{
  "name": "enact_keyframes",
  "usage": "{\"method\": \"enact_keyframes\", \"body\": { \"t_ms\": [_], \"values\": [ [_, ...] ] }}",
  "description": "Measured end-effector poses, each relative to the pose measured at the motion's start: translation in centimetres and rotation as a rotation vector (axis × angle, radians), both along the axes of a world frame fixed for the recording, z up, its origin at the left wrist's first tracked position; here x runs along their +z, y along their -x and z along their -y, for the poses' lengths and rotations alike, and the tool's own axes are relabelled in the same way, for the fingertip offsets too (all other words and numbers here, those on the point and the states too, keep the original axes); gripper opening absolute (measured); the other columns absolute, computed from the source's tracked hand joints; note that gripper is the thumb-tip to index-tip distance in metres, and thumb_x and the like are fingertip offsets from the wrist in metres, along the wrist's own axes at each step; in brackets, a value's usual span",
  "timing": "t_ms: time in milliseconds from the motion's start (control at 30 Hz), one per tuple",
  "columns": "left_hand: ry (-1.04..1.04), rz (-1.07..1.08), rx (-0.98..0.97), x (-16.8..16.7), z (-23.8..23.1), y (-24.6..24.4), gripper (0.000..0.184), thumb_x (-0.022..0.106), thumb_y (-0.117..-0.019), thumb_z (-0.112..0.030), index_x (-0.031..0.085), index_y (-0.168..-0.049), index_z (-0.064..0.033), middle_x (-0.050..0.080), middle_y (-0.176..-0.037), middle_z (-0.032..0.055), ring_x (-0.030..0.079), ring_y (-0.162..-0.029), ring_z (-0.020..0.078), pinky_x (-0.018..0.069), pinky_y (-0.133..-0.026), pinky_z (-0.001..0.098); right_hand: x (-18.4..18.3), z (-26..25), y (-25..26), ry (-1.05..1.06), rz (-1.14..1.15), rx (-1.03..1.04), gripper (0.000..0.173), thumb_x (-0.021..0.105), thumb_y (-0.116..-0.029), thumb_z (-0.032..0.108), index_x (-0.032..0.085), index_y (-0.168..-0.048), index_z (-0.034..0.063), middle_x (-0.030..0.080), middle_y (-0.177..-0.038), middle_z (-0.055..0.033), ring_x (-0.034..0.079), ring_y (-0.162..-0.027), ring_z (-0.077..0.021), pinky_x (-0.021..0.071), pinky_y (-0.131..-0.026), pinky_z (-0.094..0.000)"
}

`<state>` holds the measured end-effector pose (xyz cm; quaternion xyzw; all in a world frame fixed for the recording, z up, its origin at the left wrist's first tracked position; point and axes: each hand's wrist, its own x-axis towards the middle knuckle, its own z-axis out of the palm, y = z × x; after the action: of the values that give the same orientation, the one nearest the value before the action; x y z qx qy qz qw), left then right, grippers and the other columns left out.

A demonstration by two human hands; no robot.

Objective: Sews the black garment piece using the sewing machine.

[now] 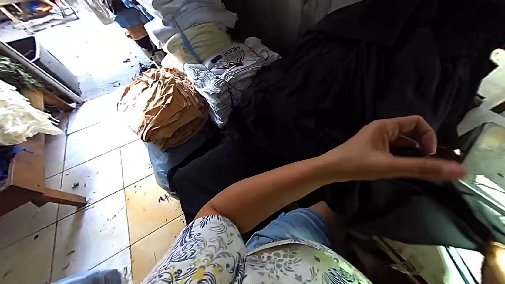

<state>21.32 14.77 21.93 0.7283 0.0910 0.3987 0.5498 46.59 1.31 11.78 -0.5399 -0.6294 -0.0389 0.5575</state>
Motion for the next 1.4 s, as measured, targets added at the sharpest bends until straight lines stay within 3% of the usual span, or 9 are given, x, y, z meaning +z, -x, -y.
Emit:
{"method": "enact_keyframes", "body": {
  "t_ms": [67,167,300,500,767,933,1067,1167,1400],
  "values": [
    [-0.489,-0.152,0.225,0.3,0.6,1.4,0.029,0.081,-0.0826,-0.011,0.067,-0.103,0.0045,0.067,-0.079,0.0085,0.063,-0.073,0.0137,0.0505,-0.066,0.0294,-0.7,0.1,1.4,0.013,0.232,-0.227,0.031,0.064,-0.0887,0.002,0.058,-0.11,-0.0206,0.066,-0.101,-0.0302,0.065,-0.082,-0.0151,0.0505,-0.068,-0.0193],
    [-0.865,-0.367,0.447,-1.7,0.3,2.9,0.021,0.072,-0.0797,-0.002,0.072,-0.101,-0.0024,0.069,-0.077,0.0088,0.069,-0.072,0.0229,0.0526,-0.062,0.0382,-1.7,0.3,2.3,0.008,0.309,-0.311,0.023,0.064,-0.0869,-0.001,0.059,-0.1,-0.0188,0.064,-0.091,-0.0291,0.064,-0.078,-0.0172,0.0505,-0.068,-0.0182],
    [-0.808,-0.742,0.411,-7.0,-1.5,2.7,0.017,0.06,-0.0925,0.003,0.071,-0.105,-0.0001,0.067,-0.103,0.018,0.066,-0.101,0.0354,0.0524,-0.086,0.0493,-3.0,-0.6,4.4,0.09,0.353,-0.156,0.017,0.068,-0.0767,-0.001,0.067,-0.09,-0.0116,0.065,-0.09,-0.0296,0.066,-0.078,-0.0322,0.0556,-0.065,-0.0348],
    [-0.824,-0.573,0.308,-8.1,-1.0,0.6,0.013,0.064,-0.0915,0.001,0.075,-0.099,0.0009,0.072,-0.093,0.0156,0.071,-0.093,0.0316,0.0552,-0.085,0.0461,-4.0,-0.6,4.3,-0.017,0.134,0.012,0.013,0.067,-0.0853,0.005,0.069,-0.093,-0.0055,0.066,-0.092,-0.0174,0.065,-0.089,-0.0107,0.0519,-0.078,-0.0143],
    [-0.444,-0.39,0.103,-7.2,-1.7,-0.1,0.014,0.061,-0.0954,0.001,0.067,-0.108,0.0022,0.071,-0.09,0.0082,0.068,-0.08,0.0109,0.058,-0.077,0.0266,-3.8,-0.3,1.3,0.371,-0.727,0.428,0.025,0.062,-0.0958,0.003,0.071,-0.118,0.0087,0.075,-0.107,0.0081,0.07,-0.093,-0.0016,0.0589,-0.084,-0.0205],
    [-0.395,-0.457,0.11,-7.5,-2.2,-0.2,0.012,0.06,-0.0969,-0.002,0.065,-0.108,-0.002,0.067,-0.082,0.0031,0.064,-0.07,0.0067,0.055,-0.068,0.0229,-3.3,-0.9,0.3,0.435,-0.306,0.067,0.023,0.066,-0.0971,0.015,0.069,-0.113,-0.0004,0.07,-0.084,0.0042,0.062,-0.071,0.0044,0.0518,-0.068,-0.0131],
    [-0.455,-0.533,0.125,-7.6,-2.2,-0.4,0.008,0.055,-0.0983,-0.001,0.062,-0.101,-0.0037,0.063,-0.083,0.0034,0.062,-0.072,0.01,0.0539,-0.066,0.0275,-3.0,0.0,2.8,0.156,-0.003,-0.193,0.029,0.063,-0.0993,0.014,0.068,-0.115,-0.0103,0.071,-0.099,-0.019,0.069,-0.087,-0.0117,0.0566,-0.081,-0.0211],
    [-0.556,-0.535,0.064,-7.4,-2.2,-0.4,0.02,0.049,-0.0924,0.004,0.066,-0.089,-0.0043,0.062,-0.081,0.003,0.061,-0.075,0.0125,0.0527,-0.068,0.0302,-2.7,0.5,5.3,-0.097,-0.022,-0.118,0.014,0.064,-0.0987,0.006,0.067,-0.105,-0.0059,0.07,-0.098,-0.0117,0.068,-0.093,-0.0055,0.0562,-0.088,-0.019],
    [-0.548,-0.649,0.084,-7.0,-2.0,-0.4,0.021,0.05,-0.1002,-0.004,0.069,-0.108,-0.0059,0.069,-0.09,0.004,0.066,-0.081,0.0152,0.0551,-0.074,0.0362,0.6,0.0,2.4,0.18,0.087,-0.162,0.028,0.06,-0.0996,0.011,0.07,-0.122,-0.0033,0.068,-0.129,-0.0195,0.066,-0.12,-0.0283,0.0529,-0.102,-0.0441]
  ]
}}
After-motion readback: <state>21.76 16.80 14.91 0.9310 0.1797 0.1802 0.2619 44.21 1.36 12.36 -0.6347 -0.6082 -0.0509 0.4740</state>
